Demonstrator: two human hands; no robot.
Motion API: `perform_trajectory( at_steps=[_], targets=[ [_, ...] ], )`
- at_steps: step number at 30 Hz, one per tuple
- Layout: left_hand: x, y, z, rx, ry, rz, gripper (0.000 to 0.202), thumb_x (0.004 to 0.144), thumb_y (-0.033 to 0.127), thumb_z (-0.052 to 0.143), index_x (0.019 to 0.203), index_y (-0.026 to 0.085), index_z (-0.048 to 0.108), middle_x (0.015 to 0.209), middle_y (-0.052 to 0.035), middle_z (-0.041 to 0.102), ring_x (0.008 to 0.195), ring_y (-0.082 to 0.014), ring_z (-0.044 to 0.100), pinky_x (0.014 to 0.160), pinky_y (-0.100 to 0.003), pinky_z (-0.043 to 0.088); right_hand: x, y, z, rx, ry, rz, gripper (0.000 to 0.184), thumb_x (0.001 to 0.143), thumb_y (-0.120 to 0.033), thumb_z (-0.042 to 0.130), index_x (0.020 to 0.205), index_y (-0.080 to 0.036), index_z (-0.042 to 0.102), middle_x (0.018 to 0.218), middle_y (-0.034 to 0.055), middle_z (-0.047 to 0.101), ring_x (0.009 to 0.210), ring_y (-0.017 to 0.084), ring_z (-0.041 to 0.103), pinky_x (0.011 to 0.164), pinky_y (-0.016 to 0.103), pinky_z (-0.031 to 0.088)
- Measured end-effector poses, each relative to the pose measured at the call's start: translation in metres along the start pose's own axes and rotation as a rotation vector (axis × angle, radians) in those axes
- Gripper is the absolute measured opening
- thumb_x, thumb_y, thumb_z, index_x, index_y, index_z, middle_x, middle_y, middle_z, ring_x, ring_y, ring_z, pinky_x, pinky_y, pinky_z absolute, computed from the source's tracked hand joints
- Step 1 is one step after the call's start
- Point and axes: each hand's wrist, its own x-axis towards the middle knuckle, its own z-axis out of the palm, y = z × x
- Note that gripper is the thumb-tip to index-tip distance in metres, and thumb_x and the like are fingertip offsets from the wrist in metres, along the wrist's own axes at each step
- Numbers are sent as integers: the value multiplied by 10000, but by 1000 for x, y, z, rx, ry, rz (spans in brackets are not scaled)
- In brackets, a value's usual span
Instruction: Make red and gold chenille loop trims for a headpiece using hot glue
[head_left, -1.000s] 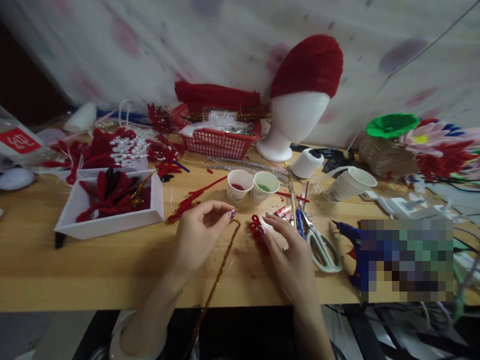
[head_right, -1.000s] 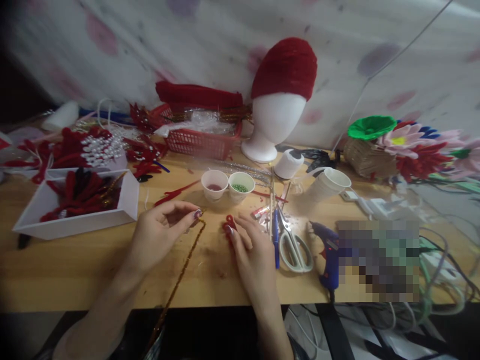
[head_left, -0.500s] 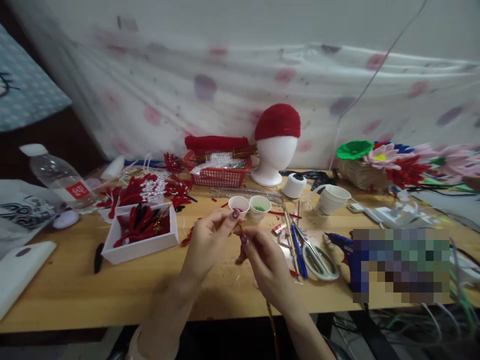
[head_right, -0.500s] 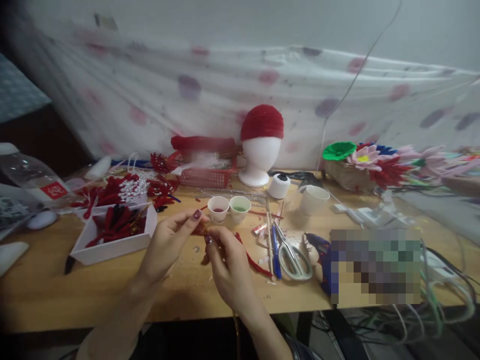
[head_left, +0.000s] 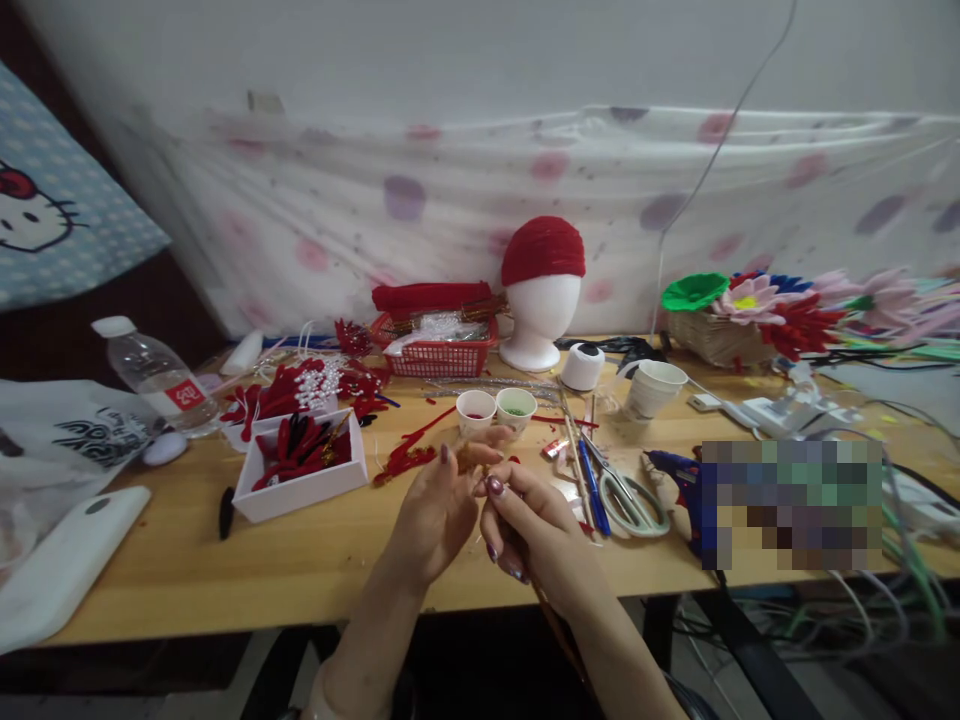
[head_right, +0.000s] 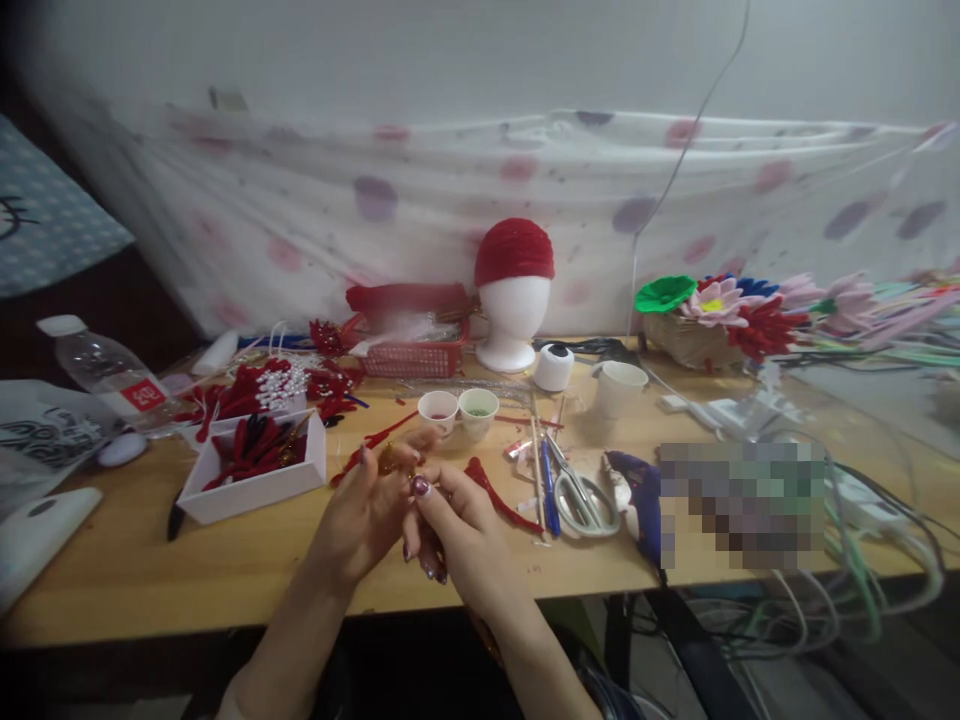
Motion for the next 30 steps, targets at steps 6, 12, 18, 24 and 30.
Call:
perform_trajectory(
  at_steps=[6, 12, 18, 24, 30],
  targets=[
    [5, -12, -4, 82, 211, 96, 599, 732, 734, 674, 502, 202, 520, 974, -82, 762, 849, -196, 710, 802, -342, 587, -7, -2, 7, -158, -131, 14, 372, 945, -537, 550, 787, -203, 505, 525, -77, 497, 406, 48, 357, 387, 162, 271],
    [4, -5, 7, 85, 194, -36, 607, 843, 737, 470, 614, 194, 615, 942, -121, 769, 986, -268, 720, 823, -374, 594, -5, 4, 11, 123, -55, 39, 333, 932, -504, 578, 793, -207, 521, 429, -110, 421, 331, 48, 276, 337, 166, 224],
    [-2, -18, -8, 453, 279, 457, 338, 882, 538, 633, 874, 221, 752, 1229, -96, 720, 1176, -267, 647, 1051, -462, 486, -5, -5, 10, 571, -193, 171, 222, 885, -341, 659, 766, -196, 540, 389, -120, 413, 282, 29, 202, 292, 126, 241],
    [-10, 1, -22, 911, 220, 876, 188, 897, 223, 659, 741, 274, 749, 1026, -22, 803, 1100, -255, 689, 1047, -518, 479, -8, -13, -2, 637, -481, 368, 169, 898, -312, 643, 810, -190, 568, 375, -139, 376, 262, 36, 153, 258, 113, 238],
    [-13, -1, -6, 472, 294, 582, 282, 879, 471, 677, 703, 269, 766, 790, -8, 804, 825, -224, 756, 1005, -495, 529, -12, -10, -1, 317, -384, 217, 315, 924, -474, 627, 792, -198, 549, 419, -150, 329, 306, 30, 200, 306, 129, 258]
  ],
)
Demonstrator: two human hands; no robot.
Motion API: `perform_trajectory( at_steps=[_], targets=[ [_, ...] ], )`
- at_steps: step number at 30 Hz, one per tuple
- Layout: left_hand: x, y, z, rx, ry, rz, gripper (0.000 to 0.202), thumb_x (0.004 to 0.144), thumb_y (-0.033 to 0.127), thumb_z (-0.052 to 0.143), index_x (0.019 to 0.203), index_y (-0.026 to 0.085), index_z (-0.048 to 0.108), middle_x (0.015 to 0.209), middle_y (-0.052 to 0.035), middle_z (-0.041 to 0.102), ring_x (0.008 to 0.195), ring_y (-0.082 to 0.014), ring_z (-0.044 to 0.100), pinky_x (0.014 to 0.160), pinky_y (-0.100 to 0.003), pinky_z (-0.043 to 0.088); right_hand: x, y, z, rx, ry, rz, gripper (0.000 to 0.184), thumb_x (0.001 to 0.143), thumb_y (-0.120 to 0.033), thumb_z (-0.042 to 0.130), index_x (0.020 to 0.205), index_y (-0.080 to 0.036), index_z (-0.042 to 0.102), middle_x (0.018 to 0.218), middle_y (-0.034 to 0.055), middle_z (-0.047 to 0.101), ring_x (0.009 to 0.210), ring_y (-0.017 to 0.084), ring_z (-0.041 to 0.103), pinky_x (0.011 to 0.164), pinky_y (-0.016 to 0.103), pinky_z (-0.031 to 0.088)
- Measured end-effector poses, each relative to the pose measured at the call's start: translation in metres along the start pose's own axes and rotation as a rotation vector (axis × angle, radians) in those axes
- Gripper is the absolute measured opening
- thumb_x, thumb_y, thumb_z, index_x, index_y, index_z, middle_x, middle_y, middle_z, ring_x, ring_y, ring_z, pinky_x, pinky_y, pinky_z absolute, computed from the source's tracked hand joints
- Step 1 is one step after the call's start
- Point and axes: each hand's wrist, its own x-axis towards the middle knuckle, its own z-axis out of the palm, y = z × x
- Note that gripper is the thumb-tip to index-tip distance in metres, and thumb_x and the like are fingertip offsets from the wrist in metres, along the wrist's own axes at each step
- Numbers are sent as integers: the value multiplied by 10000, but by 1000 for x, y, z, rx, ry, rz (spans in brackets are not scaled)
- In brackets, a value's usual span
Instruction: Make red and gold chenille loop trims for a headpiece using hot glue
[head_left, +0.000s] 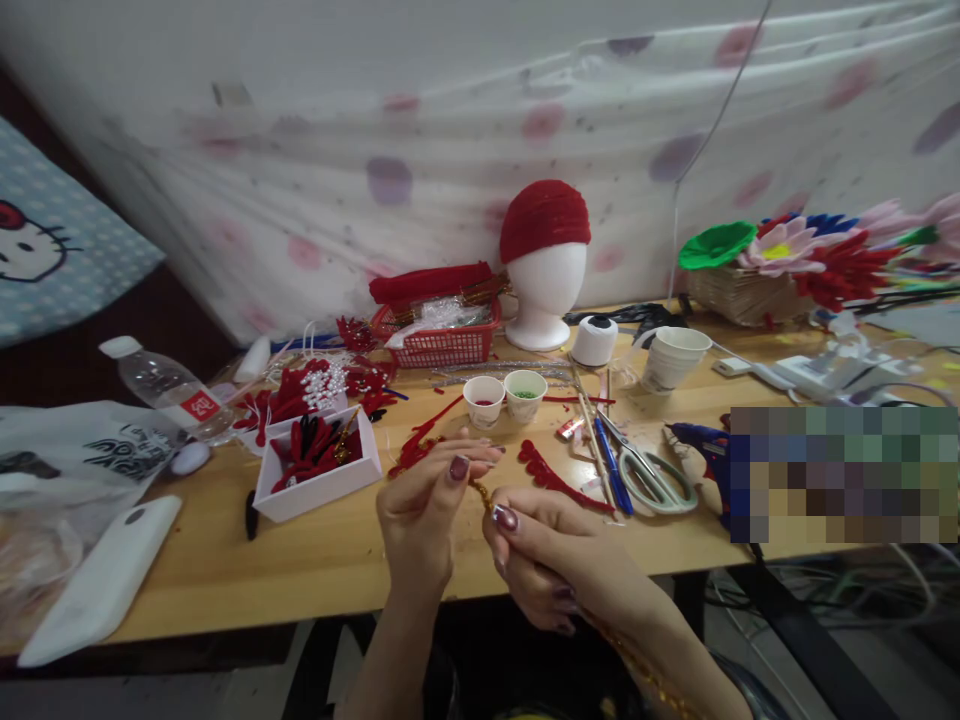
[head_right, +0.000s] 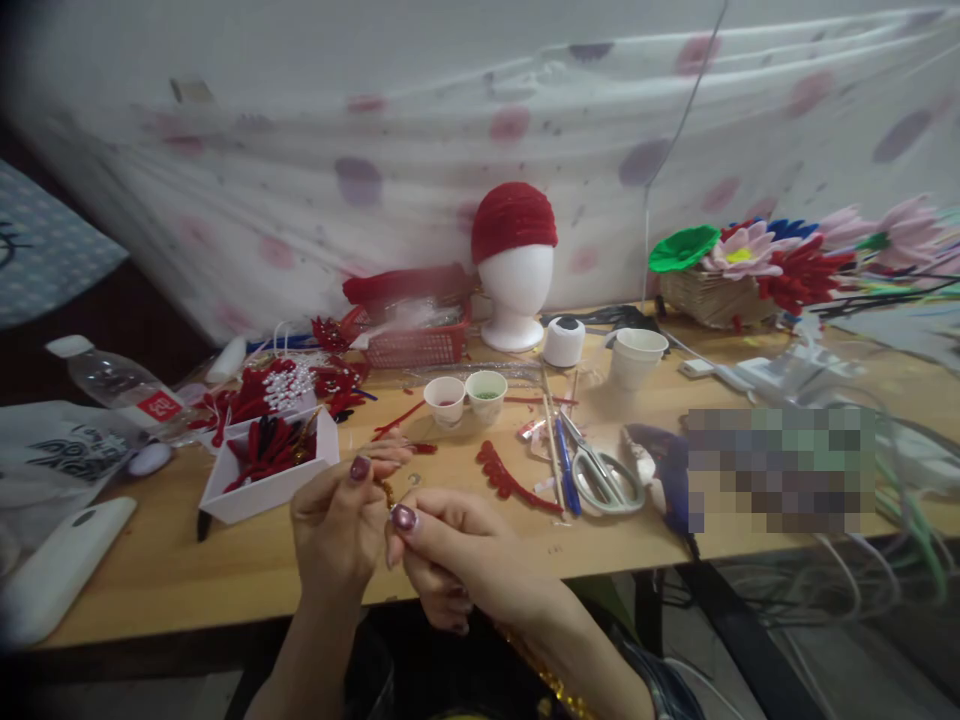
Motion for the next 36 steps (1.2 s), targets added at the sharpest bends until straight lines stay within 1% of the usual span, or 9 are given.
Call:
perform_trajectory(
  at_steps=[5, 10, 15, 19, 24, 26, 29, 33, 36],
  targets=[
    [-4, 7, 6, -367, 30, -394, 239, 681, 496, 861, 686, 267, 792, 656, 5, 783, 780, -183, 766, 924, -347, 588, -3, 0, 5, -419, 153, -152, 392, 956, -545, 540, 787, -192, 526, 508, -106, 389, 415, 46, 288, 391, 179, 224],
    [-10, 1, -1, -433, -18, -459, 254, 677, 481, 871, 707, 237, 806, 688, -35, 790, 695, -180, 755, 769, -291, 612, -4, 0, 8, -598, 148, -192, 434, 990, -543, 479, 726, -200, 473, 539, -79, 411, 454, 56, 329, 418, 195, 250],
    [-13, -14, -16, -143, -182, -102, 252, 886, 451, 691, 945, 241, 817, 952, -88, 804, 1003, -254, 726, 985, -404, 522, -3, 1, 12, -427, 153, -44, 414, 981, -551, 468, 769, -197, 508, 443, -102, 421, 355, 40, 311, 357, 167, 217],
    [-6, -12, -28, 189, -213, 250, 222, 951, 368, 610, 988, 255, 798, 1187, -86, 743, 1116, -253, 661, 983, -415, 500, 1, -2, 13, -249, 174, 73, 402, 936, -524, 513, 689, -207, 512, 346, -102, 420, 260, 37, 288, 284, 150, 169],
    [0, -6, -30, 357, -187, 510, 214, 899, 164, 648, 980, 290, 800, 928, -22, 798, 959, -228, 675, 1007, -460, 477, 4, -4, 13, -160, 94, 151, 405, 910, -479, 533, 614, -203, 517, 319, -81, 436, 239, 42, 322, 268, 142, 189],
    [-2, -7, -24, 262, -128, 408, 213, 904, 170, 647, 934, 304, 811, 849, -2, 794, 875, -203, 683, 1002, -441, 489, 3, -1, 12, -186, 82, 125, 408, 930, -470, 511, 617, -210, 491, 332, -90, 420, 255, 42, 327, 282, 141, 201],
    [-9, -7, -10, -11, 21, 72, 195, 910, 292, 669, 787, 297, 819, 777, 14, 782, 802, -163, 700, 1016, -388, 502, 3, 5, 11, -351, 116, 23, 406, 972, -448, 454, 636, -221, 436, 391, -98, 403, 303, 39, 320, 316, 146, 223],
    [-14, -2, 1, -363, 157, -387, 220, 717, 430, 843, 638, 229, 800, 717, -6, 786, 787, -151, 739, 962, -293, 558, 2, 8, 12, -696, 165, -143, 356, 992, -308, 385, 647, -222, 390, 446, -91, 410, 353, 42, 339, 385, 169, 262],
    [-13, 4, 1, -541, 178, -576, 239, 617, 396, 912, 620, 190, 789, 679, -13, 782, 759, -140, 751, 934, -257, 579, 2, 6, 13, -917, 171, -264, 326, 966, -205, 365, 641, -217, 376, 484, -80, 412, 405, 52, 374, 450, 194, 283]
  ],
)
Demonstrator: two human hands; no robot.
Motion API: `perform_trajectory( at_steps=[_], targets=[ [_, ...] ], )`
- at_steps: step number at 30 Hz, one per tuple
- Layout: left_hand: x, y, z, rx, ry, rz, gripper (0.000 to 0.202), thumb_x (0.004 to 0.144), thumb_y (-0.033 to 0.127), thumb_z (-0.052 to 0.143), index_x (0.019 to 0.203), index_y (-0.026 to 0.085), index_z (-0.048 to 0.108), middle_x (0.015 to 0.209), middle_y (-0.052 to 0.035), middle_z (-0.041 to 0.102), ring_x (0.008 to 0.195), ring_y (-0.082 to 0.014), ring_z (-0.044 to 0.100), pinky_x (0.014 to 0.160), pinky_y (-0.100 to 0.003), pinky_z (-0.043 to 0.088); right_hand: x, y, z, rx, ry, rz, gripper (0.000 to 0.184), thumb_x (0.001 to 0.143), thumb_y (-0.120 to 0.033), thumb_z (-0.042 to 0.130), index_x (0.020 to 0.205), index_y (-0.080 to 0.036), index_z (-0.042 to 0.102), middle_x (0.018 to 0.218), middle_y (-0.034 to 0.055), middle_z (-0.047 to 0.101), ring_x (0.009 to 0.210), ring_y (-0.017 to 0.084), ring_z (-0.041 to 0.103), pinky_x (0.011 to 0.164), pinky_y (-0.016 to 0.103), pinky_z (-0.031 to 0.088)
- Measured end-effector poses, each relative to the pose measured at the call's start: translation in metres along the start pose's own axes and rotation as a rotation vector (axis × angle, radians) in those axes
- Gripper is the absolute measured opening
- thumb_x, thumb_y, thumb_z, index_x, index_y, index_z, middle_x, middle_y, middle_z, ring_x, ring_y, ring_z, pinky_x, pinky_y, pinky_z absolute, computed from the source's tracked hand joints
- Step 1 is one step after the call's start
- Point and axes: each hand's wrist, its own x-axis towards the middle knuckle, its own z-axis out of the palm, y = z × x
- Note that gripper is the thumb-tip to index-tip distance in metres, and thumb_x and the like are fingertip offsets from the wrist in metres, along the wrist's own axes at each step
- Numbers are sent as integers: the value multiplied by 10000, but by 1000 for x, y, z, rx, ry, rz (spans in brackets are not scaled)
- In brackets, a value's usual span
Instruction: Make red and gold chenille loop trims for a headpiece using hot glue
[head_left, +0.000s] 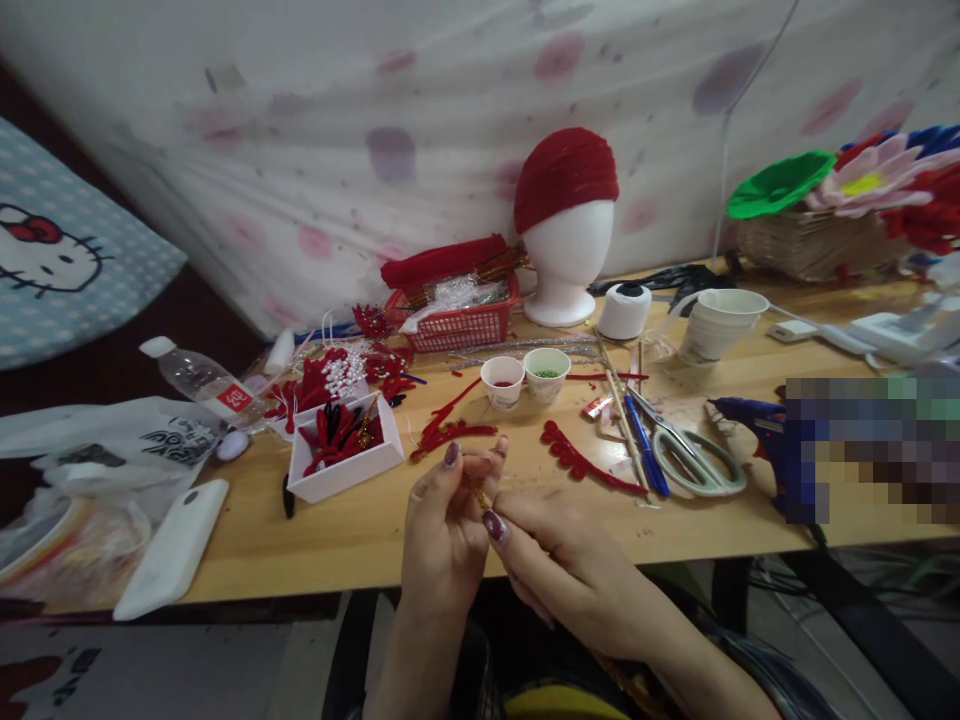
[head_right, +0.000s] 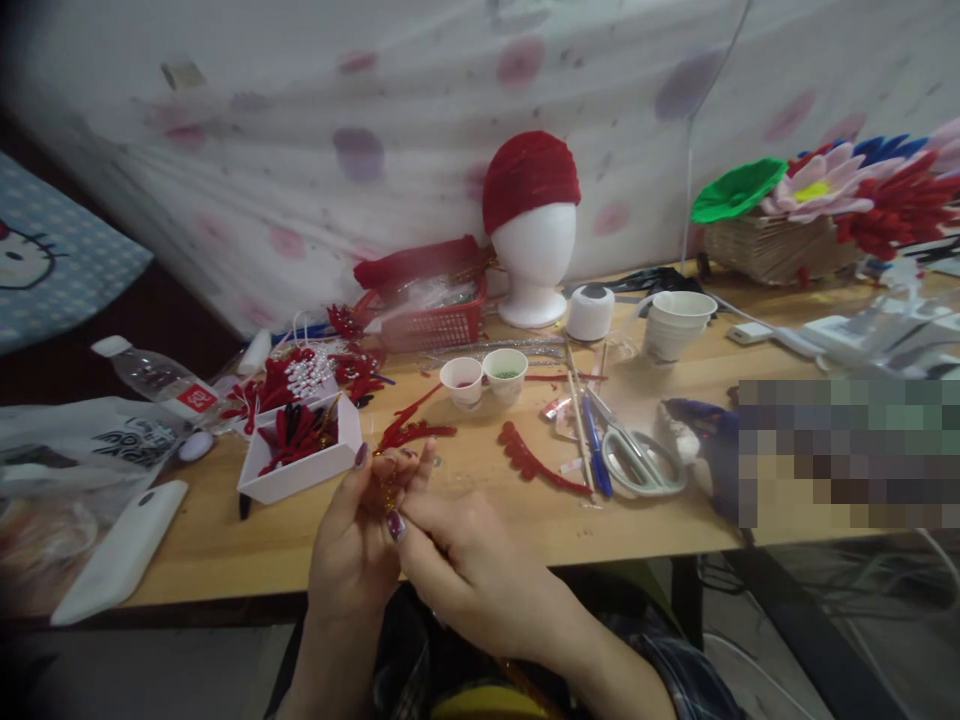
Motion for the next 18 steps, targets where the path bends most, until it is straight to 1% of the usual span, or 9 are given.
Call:
perform_trajectory(
  at_steps=[1, 4, 8, 10, 11, 13, 14, 16, 18],
  targets=[
    [-1, 2, 0, -39, -2, -32, 231, 604, 367, 923, 612, 183, 784, 661, -10, 776, 730, -129, 748, 929, -254, 584, 0, 0, 0, -51, 11, -34, 321, 958, -189, 363, 639, -216, 370, 499, -76, 408, 424, 57, 377, 468, 202, 281],
    [-1, 5, 1, -127, -11, -70, 212, 587, 286, 941, 596, 162, 769, 619, -3, 761, 649, -98, 728, 915, -263, 600, 1, 2, -1, -181, 44, -120, 286, 939, -179, 379, 657, -216, 345, 546, -70, 365, 474, 69, 347, 500, 221, 254],
    [-1, 3, 2, -233, 9, -110, 186, 575, 201, 941, 618, 134, 772, 613, -19, 762, 643, -106, 734, 889, -273, 619, 1, 7, -1, -301, 45, -175, 243, 910, -159, 418, 697, -221, 319, 590, -69, 333, 509, 75, 312, 521, 232, 221],
    [0, 3, 4, -276, 32, -137, 138, 662, 169, 886, 608, 119, 769, 621, -40, 765, 653, -114, 742, 886, -269, 619, 0, 10, -1, -315, 34, -178, 236, 905, -154, 420, 704, -222, 315, 601, -67, 333, 515, 75, 307, 523, 236, 213],
    [0, 3, 5, -291, 54, -155, 162, 734, 151, 829, 590, 115, 762, 615, -47, 763, 649, -113, 742, 885, -269, 619, 0, 11, -1, -319, 29, -176, 232, 904, -155, 418, 706, -222, 319, 605, -66, 332, 515, 76, 305, 524, 237, 212],
    [0, 3, 7, -303, 116, -196, 319, 868, 103, 671, 558, 115, 748, 595, -54, 752, 633, -106, 739, 895, -282, 618, -1, 12, 0, -329, 24, -156, 221, 907, -161, 411, 708, -221, 334, 608, -64, 336, 517, 78, 313, 526, 241, 213],
    [0, 3, 7, -302, 144, -215, 381, 904, 81, 607, 550, 119, 744, 582, -50, 745, 622, -102, 735, 904, -296, 617, -1, 12, 0, -333, 24, -147, 218, 907, -163, 409, 707, -219, 344, 608, -64, 338, 517, 79, 318, 527, 243, 214],
    [0, 3, 7, -300, 165, -230, 400, 915, 66, 587, 555, 139, 744, 573, -30, 737, 612, -98, 730, 921, -322, 615, -1, 12, 0, -330, 31, -131, 214, 908, -172, 405, 704, -217, 357, 604, -64, 340, 513, 80, 324, 526, 245, 218],
    [2, 3, 4, -292, 113, -200, 294, 859, 95, 697, 580, 167, 753, 587, -3, 742, 624, -100, 732, 941, -338, 608, 0, 10, -2, -303, 29, -103, 224, 929, -197, 398, 707, -217, 370, 596, -65, 352, 507, 81, 335, 522, 242, 231]
  ],
)
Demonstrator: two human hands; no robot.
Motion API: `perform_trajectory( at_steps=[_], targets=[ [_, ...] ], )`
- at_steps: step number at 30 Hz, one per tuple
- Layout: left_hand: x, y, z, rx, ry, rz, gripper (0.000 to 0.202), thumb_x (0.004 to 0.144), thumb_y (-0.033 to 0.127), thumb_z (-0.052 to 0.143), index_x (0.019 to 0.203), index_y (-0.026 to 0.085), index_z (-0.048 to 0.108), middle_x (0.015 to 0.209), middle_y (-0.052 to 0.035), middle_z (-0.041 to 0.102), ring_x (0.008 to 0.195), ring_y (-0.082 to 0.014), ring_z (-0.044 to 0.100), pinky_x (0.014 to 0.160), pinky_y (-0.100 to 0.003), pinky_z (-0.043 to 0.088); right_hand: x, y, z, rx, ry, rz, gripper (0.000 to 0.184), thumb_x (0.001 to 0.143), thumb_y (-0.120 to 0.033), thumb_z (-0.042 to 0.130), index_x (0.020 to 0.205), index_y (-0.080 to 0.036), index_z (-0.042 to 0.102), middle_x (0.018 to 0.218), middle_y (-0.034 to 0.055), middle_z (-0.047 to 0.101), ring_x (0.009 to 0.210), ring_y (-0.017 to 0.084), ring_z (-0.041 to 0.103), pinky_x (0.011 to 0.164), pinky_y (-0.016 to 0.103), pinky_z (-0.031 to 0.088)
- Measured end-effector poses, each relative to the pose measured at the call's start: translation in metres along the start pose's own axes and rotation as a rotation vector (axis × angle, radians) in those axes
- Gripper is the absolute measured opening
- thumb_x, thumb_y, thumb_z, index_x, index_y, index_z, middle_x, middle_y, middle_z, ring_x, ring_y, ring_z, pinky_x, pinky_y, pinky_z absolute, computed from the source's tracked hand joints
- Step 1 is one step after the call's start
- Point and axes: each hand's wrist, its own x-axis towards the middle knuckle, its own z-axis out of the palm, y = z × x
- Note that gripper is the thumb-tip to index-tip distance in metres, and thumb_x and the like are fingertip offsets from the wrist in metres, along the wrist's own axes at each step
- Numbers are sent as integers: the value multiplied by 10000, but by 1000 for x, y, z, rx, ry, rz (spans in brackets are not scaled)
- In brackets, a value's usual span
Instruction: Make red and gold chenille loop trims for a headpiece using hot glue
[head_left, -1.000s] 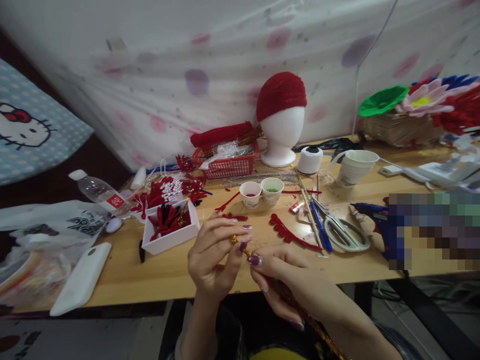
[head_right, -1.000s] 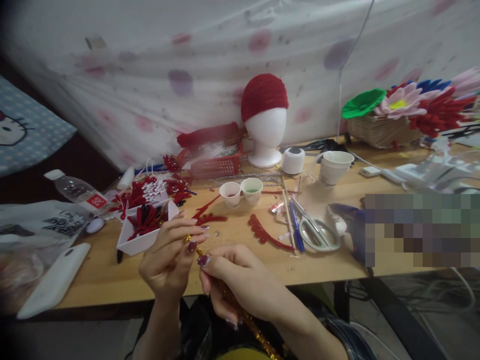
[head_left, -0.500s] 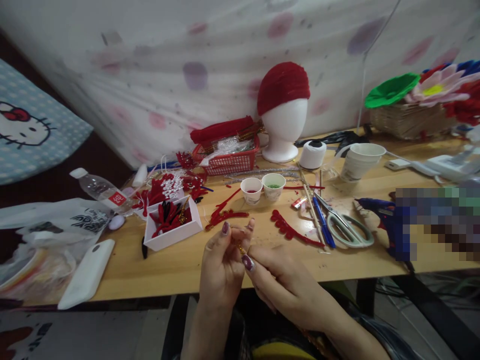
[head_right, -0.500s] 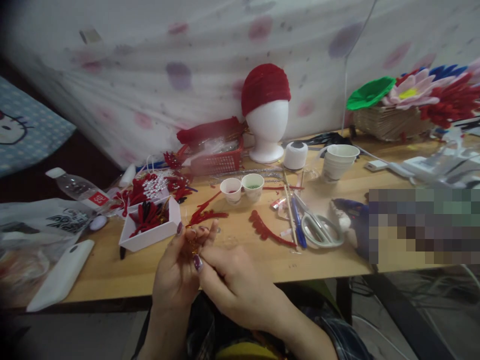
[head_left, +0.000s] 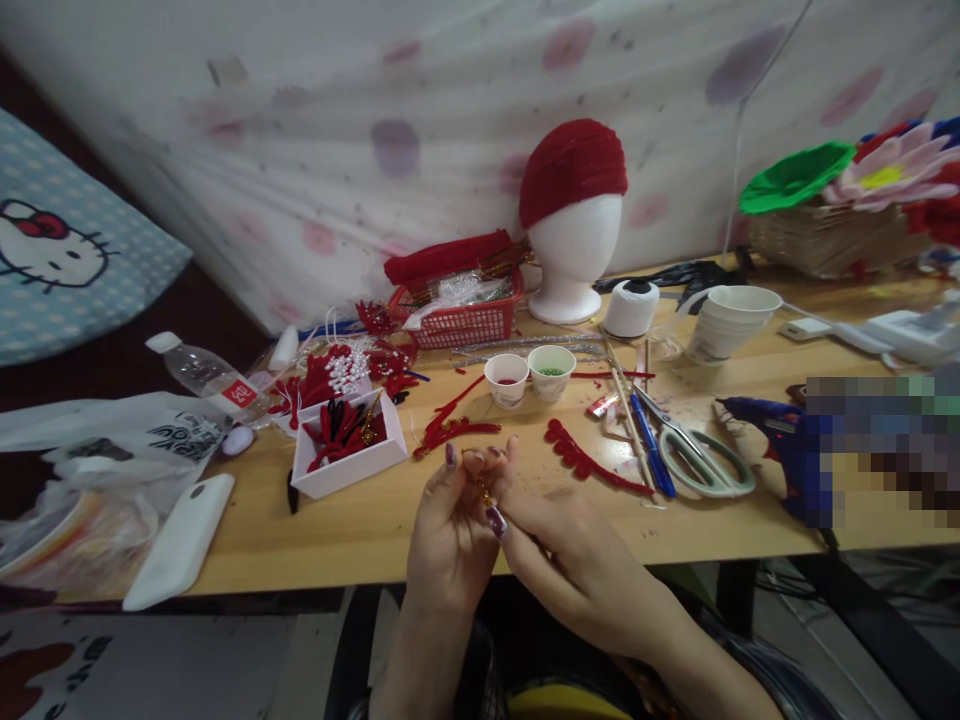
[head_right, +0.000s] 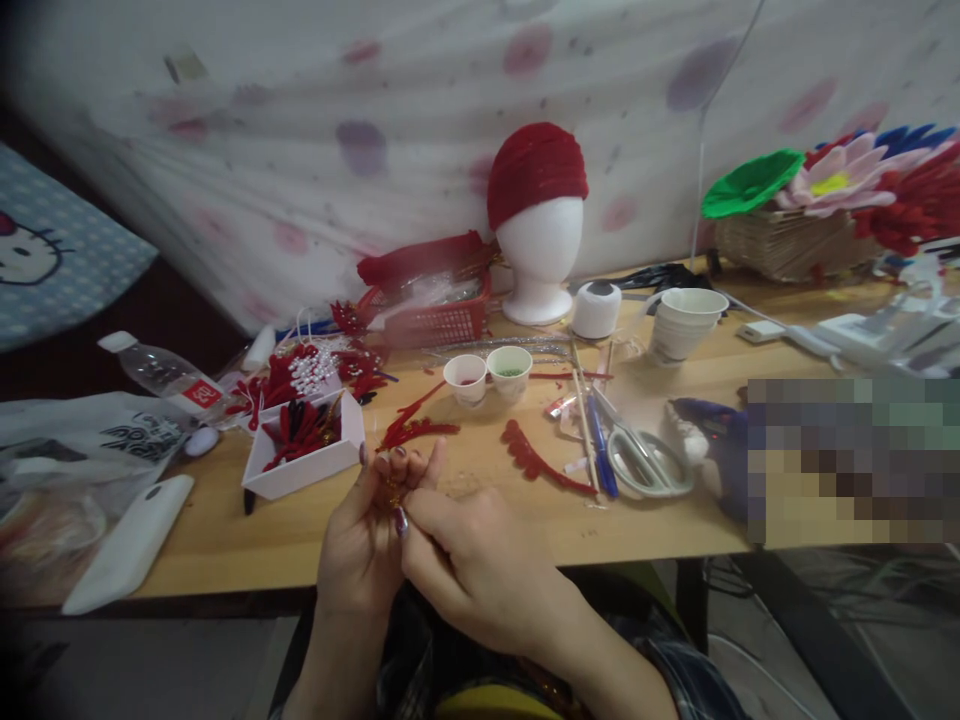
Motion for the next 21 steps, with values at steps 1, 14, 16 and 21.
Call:
perform_trajectory(
  at_steps=[1, 14, 16, 21],
  targets=[
    [2, 1, -2, 12, -47, 14, 223, 808, 120, 769, 593, 178, 757, 597, 8, 745, 633, -101, 732, 952, -341, 603, 0, 0, -2, 17, -10, 20, 237, 947, -216, 396, 711, -216, 380, 597, -63, 370, 511, 84, 347, 523, 239, 245],
    [26, 16, 2, 158, -192, -60, 169, 841, 260, 763, 718, 178, 682, 918, -30, 763, 871, -152, 713, 873, -344, 579, -8, 4, -15, 5, -40, 154, 312, 1024, -318, 401, 779, -209, 560, 654, -9, 609, 591, 131, 551, 587, 268, 396],
    [27, 18, 5, 228, -236, -140, 185, 837, 272, 774, 724, 173, 666, 881, -27, 738, 825, -138, 696, 822, -312, 586, -5, 8, -24, -21, 128, 134, 285, 1026, -323, 419, 865, -206, 623, 725, 15, 646, 651, 144, 586, 610, 273, 430],
    [32, 19, 20, 381, -506, -441, 270, 822, 395, 784, 761, 170, 648, 597, 42, 562, 522, -80, 527, 583, -233, 561, 16, 10, -53, -13, 404, 61, 222, 980, -345, 545, 1087, -217, 693, 967, 68, 675, 772, 161, 633, 621, 272, 493]
  ],
)
